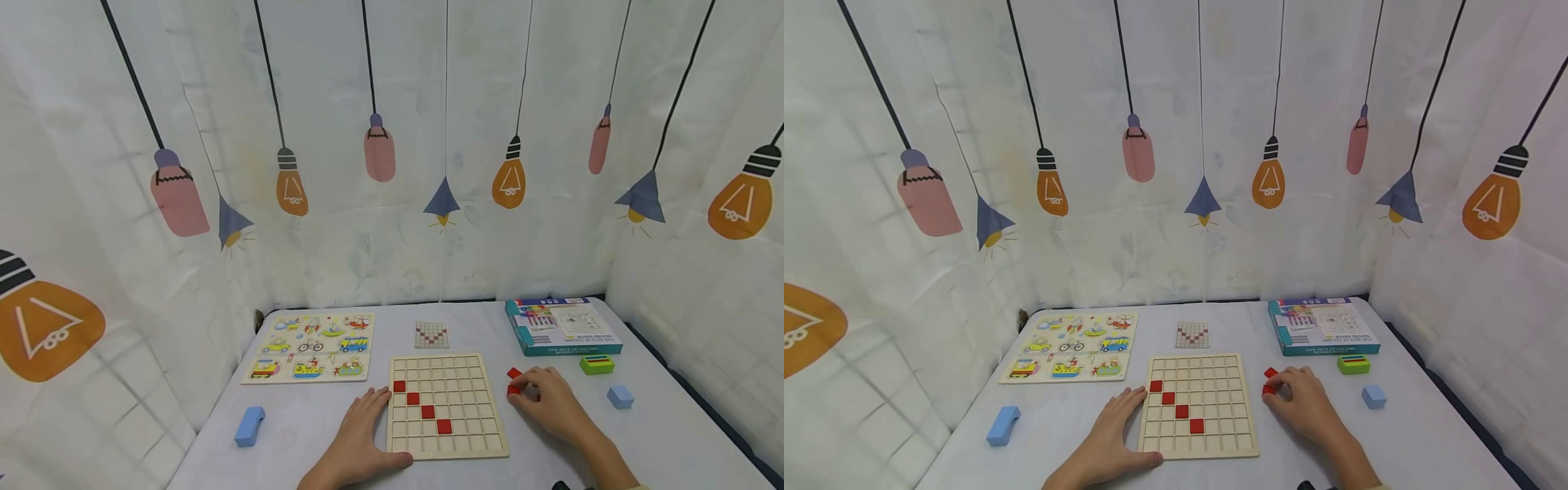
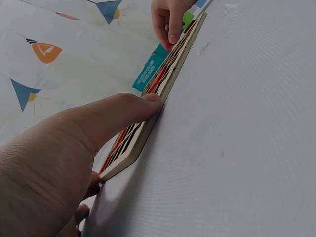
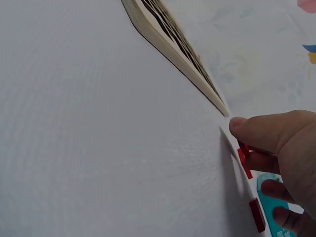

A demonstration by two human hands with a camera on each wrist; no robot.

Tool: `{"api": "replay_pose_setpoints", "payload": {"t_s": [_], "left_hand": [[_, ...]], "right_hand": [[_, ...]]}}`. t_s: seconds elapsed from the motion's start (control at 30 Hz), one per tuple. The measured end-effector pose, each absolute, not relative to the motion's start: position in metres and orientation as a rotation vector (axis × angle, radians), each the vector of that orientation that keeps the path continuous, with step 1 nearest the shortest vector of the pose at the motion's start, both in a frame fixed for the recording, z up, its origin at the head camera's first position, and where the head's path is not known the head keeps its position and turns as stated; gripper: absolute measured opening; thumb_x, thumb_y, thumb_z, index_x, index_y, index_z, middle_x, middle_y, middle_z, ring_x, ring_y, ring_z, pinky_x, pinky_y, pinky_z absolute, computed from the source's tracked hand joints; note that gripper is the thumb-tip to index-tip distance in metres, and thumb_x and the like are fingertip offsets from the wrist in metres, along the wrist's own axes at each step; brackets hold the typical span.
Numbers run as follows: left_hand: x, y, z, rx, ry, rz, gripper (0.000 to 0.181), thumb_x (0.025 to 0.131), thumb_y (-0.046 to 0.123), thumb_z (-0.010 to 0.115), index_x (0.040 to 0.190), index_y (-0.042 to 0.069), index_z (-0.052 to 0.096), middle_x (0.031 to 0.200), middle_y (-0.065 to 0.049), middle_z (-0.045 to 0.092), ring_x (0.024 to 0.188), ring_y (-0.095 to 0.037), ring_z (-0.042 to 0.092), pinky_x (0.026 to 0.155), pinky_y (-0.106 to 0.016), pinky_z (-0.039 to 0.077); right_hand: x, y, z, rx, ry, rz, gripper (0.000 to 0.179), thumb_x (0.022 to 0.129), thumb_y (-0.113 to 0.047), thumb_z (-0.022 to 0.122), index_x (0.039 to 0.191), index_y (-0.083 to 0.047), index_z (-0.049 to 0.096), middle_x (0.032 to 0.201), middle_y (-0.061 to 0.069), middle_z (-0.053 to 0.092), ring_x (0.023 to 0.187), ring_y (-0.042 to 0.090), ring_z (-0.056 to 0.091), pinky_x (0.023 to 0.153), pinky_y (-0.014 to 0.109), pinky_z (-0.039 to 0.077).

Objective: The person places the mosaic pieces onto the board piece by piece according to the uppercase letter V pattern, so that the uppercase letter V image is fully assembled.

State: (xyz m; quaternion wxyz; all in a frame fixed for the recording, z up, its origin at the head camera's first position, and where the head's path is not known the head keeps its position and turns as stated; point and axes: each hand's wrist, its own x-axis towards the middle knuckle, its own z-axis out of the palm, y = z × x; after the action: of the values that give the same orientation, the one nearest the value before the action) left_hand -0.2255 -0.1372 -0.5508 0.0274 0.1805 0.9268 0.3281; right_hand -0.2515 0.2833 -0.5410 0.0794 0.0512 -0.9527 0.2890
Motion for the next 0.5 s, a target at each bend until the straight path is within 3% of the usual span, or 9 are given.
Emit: {"api": "replay_pose_setpoints", "payload": {"t_s": [0.13,0.5], "left_hand": [[-0.225,-0.137,-0.55,0.566,2.863,1.015,0.125,0.07,0.078,0.091,0.165,0.009,0.048,0.175,-0.01,0.045,0.169,-0.044,0.031,0.139,-0.072,0.021],[-0.225,-0.137,-0.55,0.561,2.856,1.014,0.125,0.071,0.077,0.091,0.166,0.009,0.048,0.175,-0.01,0.045,0.169,-0.043,0.031,0.139,-0.072,0.021]], "right_hand": [[-0.251,0.28,-0.539,0.16,-2.857,0.878,0.019,0.092,-0.034,0.092,0.109,-0.034,0.082,0.104,-0.016,0.072,0.106,0.015,0.053,0.083,0.025,0.055],[-0.249,0.269,-0.532,0.213,-2.848,0.847,0.021,0.092,-0.031,0.093,0.109,-0.033,0.082,0.102,-0.017,0.069,0.11,0.015,0.055,0.097,0.042,0.056]]}}
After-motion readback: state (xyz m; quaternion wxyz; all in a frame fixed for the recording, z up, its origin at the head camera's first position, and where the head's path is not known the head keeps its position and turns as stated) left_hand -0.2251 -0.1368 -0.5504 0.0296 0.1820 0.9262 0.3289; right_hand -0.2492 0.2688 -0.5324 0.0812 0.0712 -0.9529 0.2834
